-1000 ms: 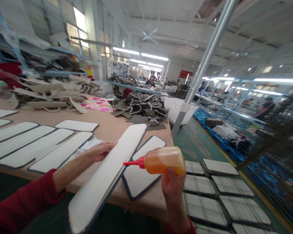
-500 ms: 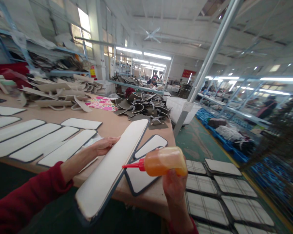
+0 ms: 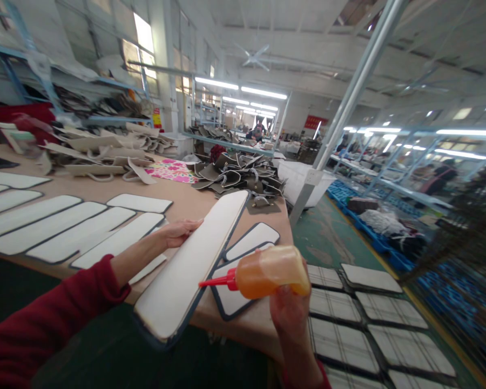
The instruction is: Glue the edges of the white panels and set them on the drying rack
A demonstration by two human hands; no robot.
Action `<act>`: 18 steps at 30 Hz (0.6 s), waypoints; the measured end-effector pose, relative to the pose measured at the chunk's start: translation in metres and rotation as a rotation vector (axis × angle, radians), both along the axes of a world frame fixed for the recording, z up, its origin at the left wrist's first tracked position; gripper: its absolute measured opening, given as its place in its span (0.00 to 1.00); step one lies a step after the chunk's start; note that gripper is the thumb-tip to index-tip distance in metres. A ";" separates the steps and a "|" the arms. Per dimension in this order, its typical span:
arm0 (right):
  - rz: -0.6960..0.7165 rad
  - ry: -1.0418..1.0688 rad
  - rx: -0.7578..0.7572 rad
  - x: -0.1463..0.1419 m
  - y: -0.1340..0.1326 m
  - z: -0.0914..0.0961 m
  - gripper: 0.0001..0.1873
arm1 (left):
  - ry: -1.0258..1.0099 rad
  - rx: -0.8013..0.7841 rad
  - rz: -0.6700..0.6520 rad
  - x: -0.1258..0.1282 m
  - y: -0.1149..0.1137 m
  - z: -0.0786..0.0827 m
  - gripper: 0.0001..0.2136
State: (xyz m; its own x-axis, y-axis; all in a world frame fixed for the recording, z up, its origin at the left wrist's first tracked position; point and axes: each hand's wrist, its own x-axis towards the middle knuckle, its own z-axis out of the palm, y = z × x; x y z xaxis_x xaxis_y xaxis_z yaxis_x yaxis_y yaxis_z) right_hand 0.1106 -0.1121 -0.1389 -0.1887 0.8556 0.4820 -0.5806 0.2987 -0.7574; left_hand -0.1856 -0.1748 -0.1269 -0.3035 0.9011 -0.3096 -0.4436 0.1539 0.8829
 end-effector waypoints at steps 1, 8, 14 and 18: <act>0.036 0.032 -0.010 -0.001 -0.002 0.001 0.29 | 0.001 -0.004 0.003 0.000 0.000 0.001 0.09; 0.128 0.073 -0.012 -0.002 -0.013 0.006 0.28 | 0.018 -0.035 0.063 -0.002 0.002 0.008 0.10; 0.190 0.051 -0.006 -0.002 -0.014 0.008 0.25 | 0.027 -0.030 0.100 -0.004 0.004 0.016 0.07; 0.247 0.052 -0.042 -0.002 -0.018 0.007 0.27 | 0.033 -0.068 0.151 -0.010 0.006 0.018 0.08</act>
